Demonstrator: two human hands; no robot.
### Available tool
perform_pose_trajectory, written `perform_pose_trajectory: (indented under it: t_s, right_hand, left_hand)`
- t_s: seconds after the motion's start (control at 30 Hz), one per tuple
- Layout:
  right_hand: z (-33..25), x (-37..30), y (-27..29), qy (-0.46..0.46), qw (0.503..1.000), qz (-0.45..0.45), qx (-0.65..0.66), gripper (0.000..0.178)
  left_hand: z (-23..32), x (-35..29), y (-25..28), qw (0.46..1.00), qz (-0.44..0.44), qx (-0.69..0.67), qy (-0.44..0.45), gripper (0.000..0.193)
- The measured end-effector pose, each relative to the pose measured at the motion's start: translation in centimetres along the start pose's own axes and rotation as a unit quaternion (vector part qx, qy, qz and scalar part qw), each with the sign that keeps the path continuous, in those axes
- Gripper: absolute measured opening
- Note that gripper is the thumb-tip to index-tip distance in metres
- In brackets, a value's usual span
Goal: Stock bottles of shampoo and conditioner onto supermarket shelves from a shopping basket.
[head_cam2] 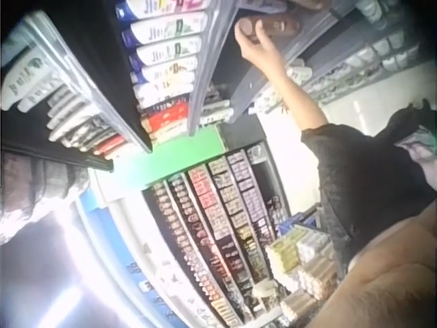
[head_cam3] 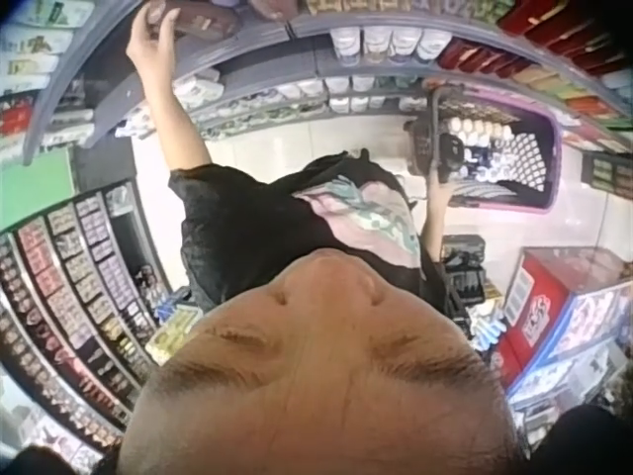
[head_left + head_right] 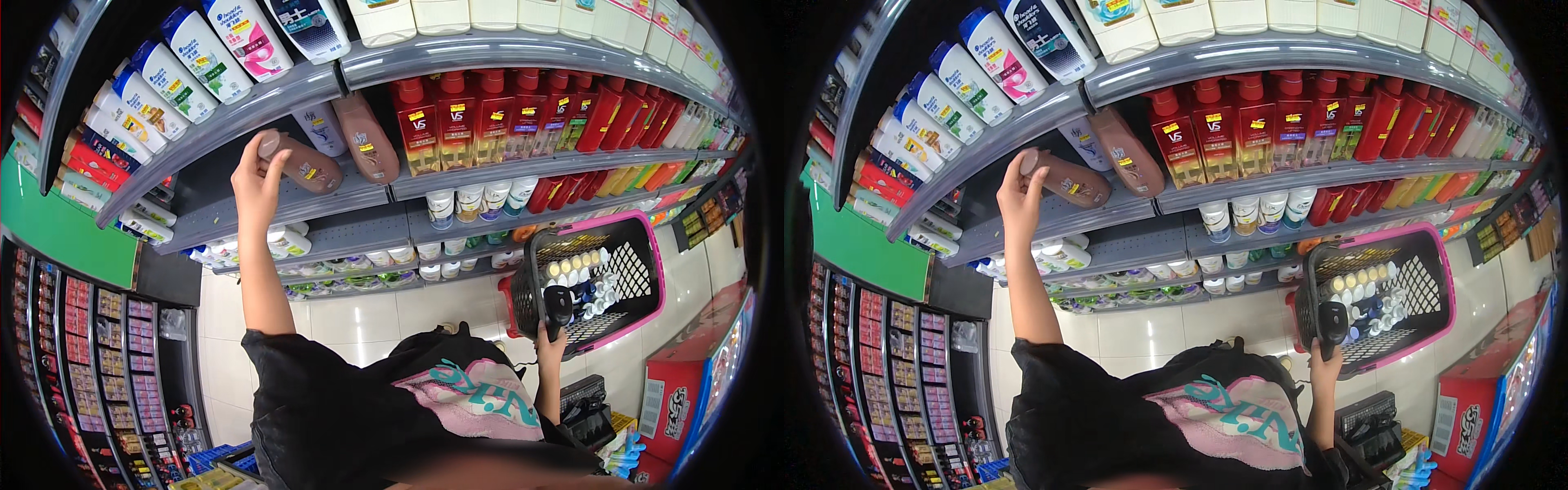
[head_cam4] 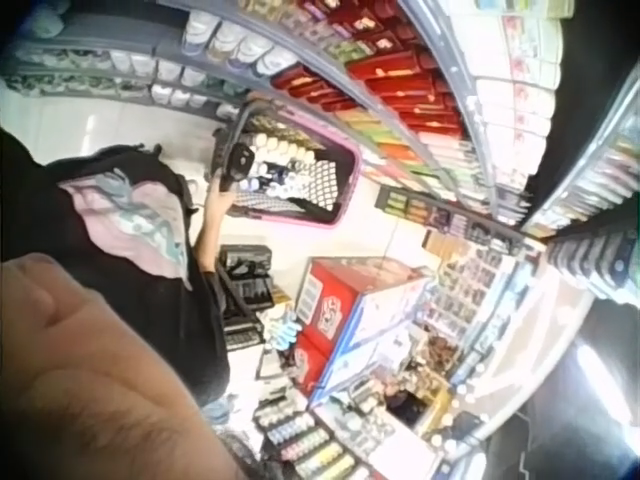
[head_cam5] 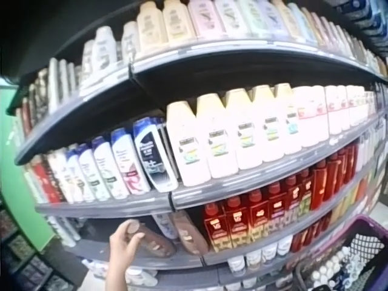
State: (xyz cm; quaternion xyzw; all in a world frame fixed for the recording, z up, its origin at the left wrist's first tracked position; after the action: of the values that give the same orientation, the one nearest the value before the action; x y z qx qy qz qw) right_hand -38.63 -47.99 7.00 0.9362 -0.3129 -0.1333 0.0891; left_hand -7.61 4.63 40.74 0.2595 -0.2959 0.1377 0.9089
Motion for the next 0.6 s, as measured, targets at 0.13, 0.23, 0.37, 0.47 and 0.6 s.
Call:
perform_pose_trajectory:
  t_s: [0.13,0.23,0.37,0.47,0.6]
  right_hand:
    - [0.0,-0.3,-0.7,-0.015,1.0,-0.002,-0.022,0.021]
    - [0.3,-0.3,-1.1,0.003,1.0,0.013,-0.021,0.022]
    - [0.1,-0.3,-1.5,0.019,1.0,0.011,-0.009,0.023]
    - [-0.1,-0.5,-1.5,0.008,1.0,0.009,-0.017,0.023]
    - [-0.4,-0.6,-1.6,0.012,1.0,0.003,-0.024,0.023]
  left_hand:
    - [-2.3,2.2,-0.8,0.998,-0.035,-0.055,0.009,0.044]
    - [-3.9,3.9,-1.9,0.996,-0.05,-0.069,0.032,0.04]
    - [-3.8,3.8,-3.6,0.997,-0.048,-0.053,0.013,0.041]
    - [-4.9,3.0,-4.6,0.995,-0.05,-0.082,0.015,0.041]
    - [-6.0,1.3,-5.0,0.996,-0.054,-0.058,0.039,0.044]
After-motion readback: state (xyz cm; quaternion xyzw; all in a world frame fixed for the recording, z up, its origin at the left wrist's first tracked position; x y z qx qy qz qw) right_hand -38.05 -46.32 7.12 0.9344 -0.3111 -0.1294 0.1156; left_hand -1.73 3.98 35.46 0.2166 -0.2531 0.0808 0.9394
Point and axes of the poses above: each hand's wrist, its own x-axis towards the middle knuckle, its own y-axis out of the back of the hand, z = x × y, the point moved 8 cm from there along x, towards the middle knuckle, and after that the axes turned 2 degrees about -x, right-handed, at the moved point
